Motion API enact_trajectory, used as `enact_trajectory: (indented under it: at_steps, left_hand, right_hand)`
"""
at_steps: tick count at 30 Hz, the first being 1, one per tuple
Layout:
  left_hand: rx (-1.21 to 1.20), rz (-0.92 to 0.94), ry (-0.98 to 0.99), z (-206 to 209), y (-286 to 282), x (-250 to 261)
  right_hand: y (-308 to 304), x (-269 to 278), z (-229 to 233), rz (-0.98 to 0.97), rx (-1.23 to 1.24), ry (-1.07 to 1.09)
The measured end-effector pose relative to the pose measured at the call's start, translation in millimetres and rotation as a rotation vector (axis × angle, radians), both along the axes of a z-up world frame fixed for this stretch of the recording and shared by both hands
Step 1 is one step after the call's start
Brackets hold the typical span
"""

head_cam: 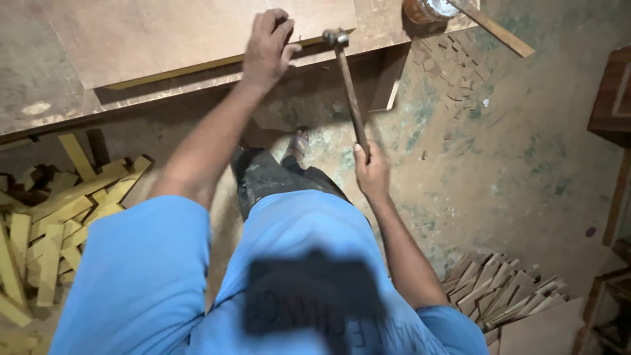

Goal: The person applies adhesive to a wooden strip and then attaches and hammers it onto the edge of a plywood board on a workbench.

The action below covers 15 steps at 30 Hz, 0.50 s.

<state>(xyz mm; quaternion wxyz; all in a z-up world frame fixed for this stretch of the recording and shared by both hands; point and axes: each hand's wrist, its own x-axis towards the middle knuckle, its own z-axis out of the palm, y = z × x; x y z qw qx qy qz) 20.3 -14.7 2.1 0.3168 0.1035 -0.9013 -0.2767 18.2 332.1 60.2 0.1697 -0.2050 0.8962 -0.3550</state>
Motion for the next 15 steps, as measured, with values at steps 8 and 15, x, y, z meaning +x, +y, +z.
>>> enact_trajectory:
  at_steps: [8,15]
  left_hand:
    - [-0.523,-0.361,-0.236,-13,-81,31]
    - [-0.437,-0.365,-0.302,-24,-81,37]
  right_hand:
    - [21,-53,6,0.310,0.244,0.335]
    - [-27,-125,31,0.566,0.364,0.507]
